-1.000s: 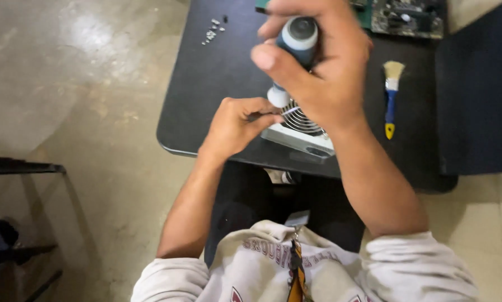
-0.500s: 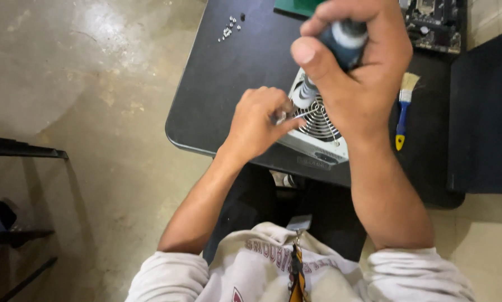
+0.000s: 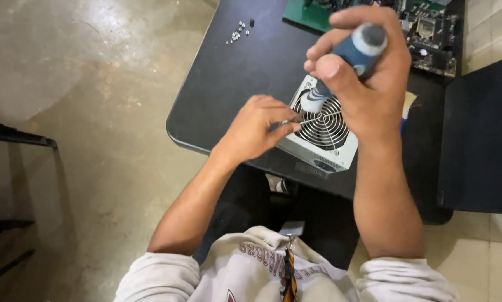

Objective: Disassembling a computer power supply unit by removing screws and opening the metal casing.

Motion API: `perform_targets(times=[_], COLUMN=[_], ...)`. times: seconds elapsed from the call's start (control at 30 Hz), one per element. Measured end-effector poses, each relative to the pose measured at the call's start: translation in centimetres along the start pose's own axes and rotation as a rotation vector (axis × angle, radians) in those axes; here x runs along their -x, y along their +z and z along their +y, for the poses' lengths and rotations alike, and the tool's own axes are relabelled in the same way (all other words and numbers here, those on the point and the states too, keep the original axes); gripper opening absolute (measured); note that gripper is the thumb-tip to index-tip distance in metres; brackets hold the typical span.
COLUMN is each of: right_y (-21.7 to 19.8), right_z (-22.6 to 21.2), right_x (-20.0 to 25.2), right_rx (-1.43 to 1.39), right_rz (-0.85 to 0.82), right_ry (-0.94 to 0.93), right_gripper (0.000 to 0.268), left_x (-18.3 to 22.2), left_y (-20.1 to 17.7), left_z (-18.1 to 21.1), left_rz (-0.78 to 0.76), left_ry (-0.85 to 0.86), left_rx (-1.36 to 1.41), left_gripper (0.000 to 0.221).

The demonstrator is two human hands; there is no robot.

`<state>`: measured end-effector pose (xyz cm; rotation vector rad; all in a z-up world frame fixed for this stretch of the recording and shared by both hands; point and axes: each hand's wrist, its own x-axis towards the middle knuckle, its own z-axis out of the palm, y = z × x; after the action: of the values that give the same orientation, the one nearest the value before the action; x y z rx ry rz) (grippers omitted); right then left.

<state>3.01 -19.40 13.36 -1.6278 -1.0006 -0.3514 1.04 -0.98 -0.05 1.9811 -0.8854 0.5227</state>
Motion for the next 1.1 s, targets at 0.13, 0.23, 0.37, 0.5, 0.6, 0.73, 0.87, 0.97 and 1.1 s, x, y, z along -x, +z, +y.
perform_targets(times=[0.13, 0.23, 0.37, 0.5, 0.6, 0.73, 0.87, 0.97, 1.1], right_y=[0.7, 0.9, 0.7, 0.7, -0.3, 0.5, 0.6, 0.3, 0.6], right_z=[2.1, 6.2, 8.2, 6.4, 4.0, 6.8, 8.1, 9.6, 11.1], right_x=[2.0, 4.7, 8.4, 7.5, 6.0, 6.4, 7.4, 8.3, 9.9], right_rx=[-0.057, -0.122, -0.096, -0.084, -0.130, -0.206, -0.273, -0.270, -0.332], right_rz=[-0.051, -0.034, 0.059, -0.036, -0.201, -0.243, -0.138, -0.084, -0.032], right_ry=[0.144, 0.196, 0.320, 0.332, 0.374, 0.360, 0.367, 0.333, 0.332], right_gripper=[0.047, 0.019, 0.041, 0.045, 0.057, 0.055, 0.042, 0.038, 0.029], left_x=[0.8, 1.1, 1.2, 1.6, 1.7, 1.9, 2.3, 2.8, 2.9], left_y=[1.4, 2.3, 3.2, 3.9, 4.1, 3.4, 1.9, 2.8, 2.9], left_z=[-1.1, -1.7, -2.0, -2.0, -1.9, -1.9, -0.8, -1.8, -2.8], left_rz=[0.055, 0.170, 0.221, 0.289, 0.311, 0.310, 0.067, -0.008, 0.000], left_ry=[-0.126, -0.110, -0.102, -0.121, -0.130, -0.175, -0.217, -0.188, -0.146], left_rx=[-0.176, -0.166, -0.134, -0.053, -0.089, -0.107, -0.024, 0.072, 0.086], left_gripper=[0.022, 0.018, 0.021, 0.024, 0.029, 0.039, 0.015, 0.013, 0.006])
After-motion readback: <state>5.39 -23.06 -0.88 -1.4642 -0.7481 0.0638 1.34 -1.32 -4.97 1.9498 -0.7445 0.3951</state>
